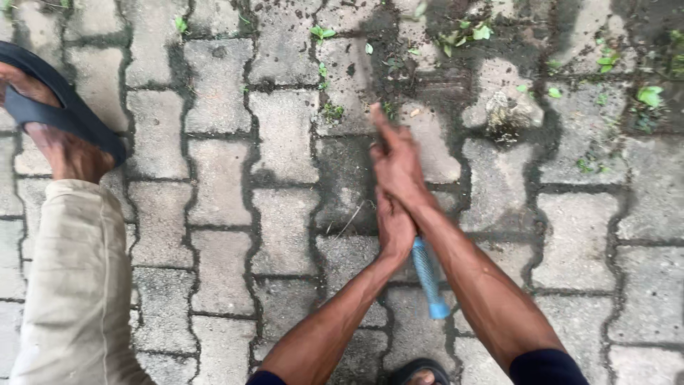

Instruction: The person pulls small plants out of the soil between paving stones by hand and using a tool.

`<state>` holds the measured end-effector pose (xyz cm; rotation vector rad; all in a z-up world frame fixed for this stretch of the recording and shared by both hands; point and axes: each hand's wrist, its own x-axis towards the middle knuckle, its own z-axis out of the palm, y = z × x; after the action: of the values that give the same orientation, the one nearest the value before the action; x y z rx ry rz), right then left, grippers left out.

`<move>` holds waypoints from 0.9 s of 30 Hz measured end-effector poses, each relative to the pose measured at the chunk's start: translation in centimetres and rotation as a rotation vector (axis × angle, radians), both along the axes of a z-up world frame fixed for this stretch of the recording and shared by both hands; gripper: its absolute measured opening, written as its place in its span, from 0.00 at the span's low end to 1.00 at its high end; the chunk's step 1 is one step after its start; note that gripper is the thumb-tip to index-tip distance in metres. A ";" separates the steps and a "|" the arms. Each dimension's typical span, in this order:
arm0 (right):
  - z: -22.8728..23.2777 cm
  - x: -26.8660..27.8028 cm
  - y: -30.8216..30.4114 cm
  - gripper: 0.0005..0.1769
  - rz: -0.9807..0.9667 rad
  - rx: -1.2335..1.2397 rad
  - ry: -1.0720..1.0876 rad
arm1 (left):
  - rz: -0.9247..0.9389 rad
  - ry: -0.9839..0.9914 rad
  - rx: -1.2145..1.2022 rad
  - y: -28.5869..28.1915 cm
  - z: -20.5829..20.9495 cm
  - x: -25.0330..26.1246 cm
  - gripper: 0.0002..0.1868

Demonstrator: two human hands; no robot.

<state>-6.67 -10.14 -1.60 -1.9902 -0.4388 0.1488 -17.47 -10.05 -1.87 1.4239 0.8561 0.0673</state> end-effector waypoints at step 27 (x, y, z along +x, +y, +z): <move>-0.7 -2.4 -0.3 0.34 -0.091 -0.120 0.191 | -0.016 0.210 -0.543 2.3 4.1 -2.0 0.13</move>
<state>-9.04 -10.42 -2.30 -2.0861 -0.2201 0.3108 -19.45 -7.79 2.20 0.9344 0.9459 -0.3116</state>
